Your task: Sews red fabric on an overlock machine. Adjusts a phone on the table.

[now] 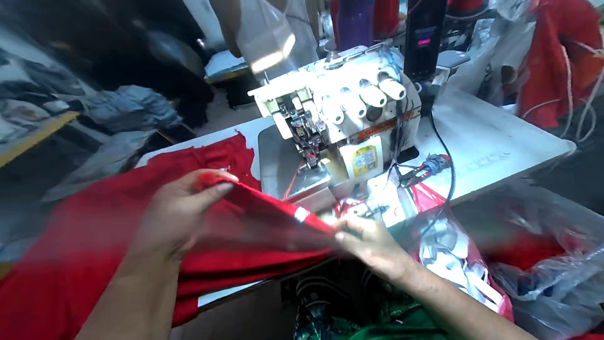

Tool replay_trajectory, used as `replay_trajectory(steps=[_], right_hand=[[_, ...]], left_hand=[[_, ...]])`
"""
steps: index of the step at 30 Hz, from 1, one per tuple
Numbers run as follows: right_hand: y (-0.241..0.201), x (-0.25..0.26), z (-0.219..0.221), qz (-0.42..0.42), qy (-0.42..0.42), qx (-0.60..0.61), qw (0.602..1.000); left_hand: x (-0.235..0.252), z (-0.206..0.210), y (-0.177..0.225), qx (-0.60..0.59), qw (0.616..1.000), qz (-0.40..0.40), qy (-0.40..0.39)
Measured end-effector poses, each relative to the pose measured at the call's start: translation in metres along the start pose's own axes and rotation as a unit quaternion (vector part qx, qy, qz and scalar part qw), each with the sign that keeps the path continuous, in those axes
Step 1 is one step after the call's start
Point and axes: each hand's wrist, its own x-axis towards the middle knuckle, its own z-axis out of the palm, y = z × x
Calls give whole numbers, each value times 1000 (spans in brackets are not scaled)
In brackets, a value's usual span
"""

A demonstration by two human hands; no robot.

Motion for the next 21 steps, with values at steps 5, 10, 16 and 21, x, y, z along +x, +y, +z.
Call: replay_trajectory(steps=[5, 10, 16, 21], right_hand=[[6, -1, -5, -8, -1, -15, 1000], [0, 15, -3, 25, -1, 5, 1000], [5, 36, 10, 3, 51, -1, 999], [10, 32, 7, -9, 85, -1, 996]], left_hand=[[32, 26, 11, -13, 997, 2, -77], [37, 50, 22, 1, 990, 34, -134], [42, 59, 26, 30, 993, -9, -113], [41, 69, 23, 35, 997, -60, -36]])
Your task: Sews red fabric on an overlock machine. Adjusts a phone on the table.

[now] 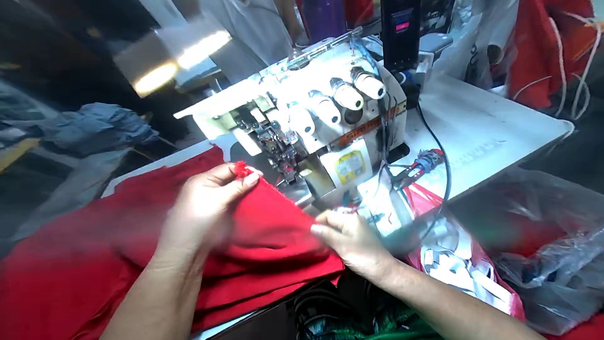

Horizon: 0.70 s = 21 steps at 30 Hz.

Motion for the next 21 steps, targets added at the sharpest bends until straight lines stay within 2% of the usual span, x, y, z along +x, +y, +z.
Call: replay_trajectory(steps=[5, 9, 14, 16, 19, 21], right_hand=[[2, -7, 2, -25, 13, 18, 999], [7, -13, 6, -42, 14, 7, 999], [6, -20, 11, -83, 21, -1, 996], [7, -20, 12, -76, 13, -13, 997], [1, -22, 1, -38, -59, -70, 995], [-5, -21, -8, -41, -76, -118, 989]], left_hand=[[-2, 16, 4, -46, 994, -45, 87], [-7, 15, -5, -22, 997, 0, 71], [-9, 24, 1, -70, 990, -44, 116], [-11, 21, -1, -43, 994, -28, 98], [-18, 14, -7, 92, 994, 62, 5], [-25, 15, -4, 120, 988, 96, -19]])
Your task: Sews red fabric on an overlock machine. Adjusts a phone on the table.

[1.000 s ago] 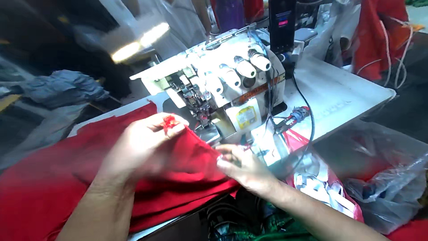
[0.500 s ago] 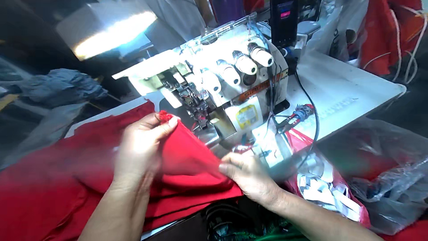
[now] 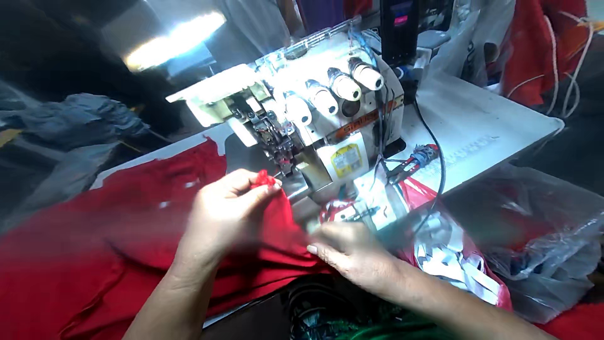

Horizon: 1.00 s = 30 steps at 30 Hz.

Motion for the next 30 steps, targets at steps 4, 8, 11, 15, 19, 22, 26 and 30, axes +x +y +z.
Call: replay_trajectory(steps=[4, 8, 11, 15, 19, 22, 26, 30], right_hand=[[-11, 15, -19, -64, 116, -73, 989], [-23, 37, -20, -133, 142, -51, 980], [-25, 43, -5, -114, 68, -2, 991], [-15, 46, 6, -104, 57, 12, 993], [-12, 43, -5, -95, 48, -12, 994], [-10, 39, -20, -92, 0, -48, 995], [1, 37, -70, -166, 96, -181, 965], [33, 25, -153, -56, 12, -445, 894]], left_hand=[[-11, 1, 7, -12, 1000, 26, 9], [-15, -1, 5, -12, 997, 70, 15], [-10, -7, 5, 15, 992, 122, 26], [-1, -23, -2, 12, 986, 164, 8], [6, -34, -13, -1, 989, 141, -39], [2, -27, 10, 23, 997, 60, -42], [6, -27, 8, 81, 990, 104, -57], [15, -33, 4, 116, 979, 164, -41]])
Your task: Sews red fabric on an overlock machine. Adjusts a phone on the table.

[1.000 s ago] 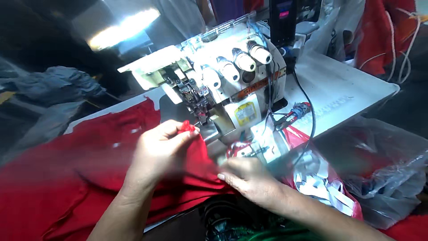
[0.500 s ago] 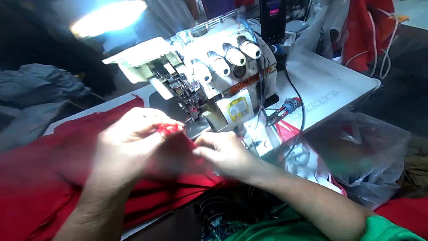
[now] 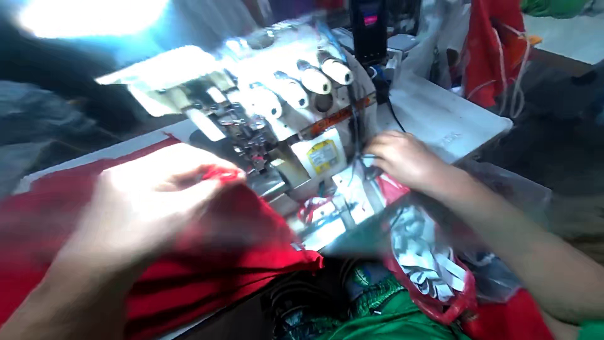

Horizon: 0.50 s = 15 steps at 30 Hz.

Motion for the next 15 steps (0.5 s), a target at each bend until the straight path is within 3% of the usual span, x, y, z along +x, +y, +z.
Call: replay_trajectory(steps=[2, 3, 8, 12, 15], right_hand=[[31, -11, 4, 14, -84, -45, 995], [41, -17, 8, 5, -84, -52, 995], [55, -31, 22, -91, 78, -80, 990], [37, -30, 6, -47, 153, -40, 986], [-4, -22, -15, -34, 138, 21, 990]], left_hand=[[4, -5, 9, -11, 1000, -9, 3], [7, -8, 16, -19, 1000, -20, -6], [16, -14, 18, -43, 997, -47, -37], [18, -21, 15, -61, 996, -33, -55], [19, -25, 15, -60, 997, -4, -51]])
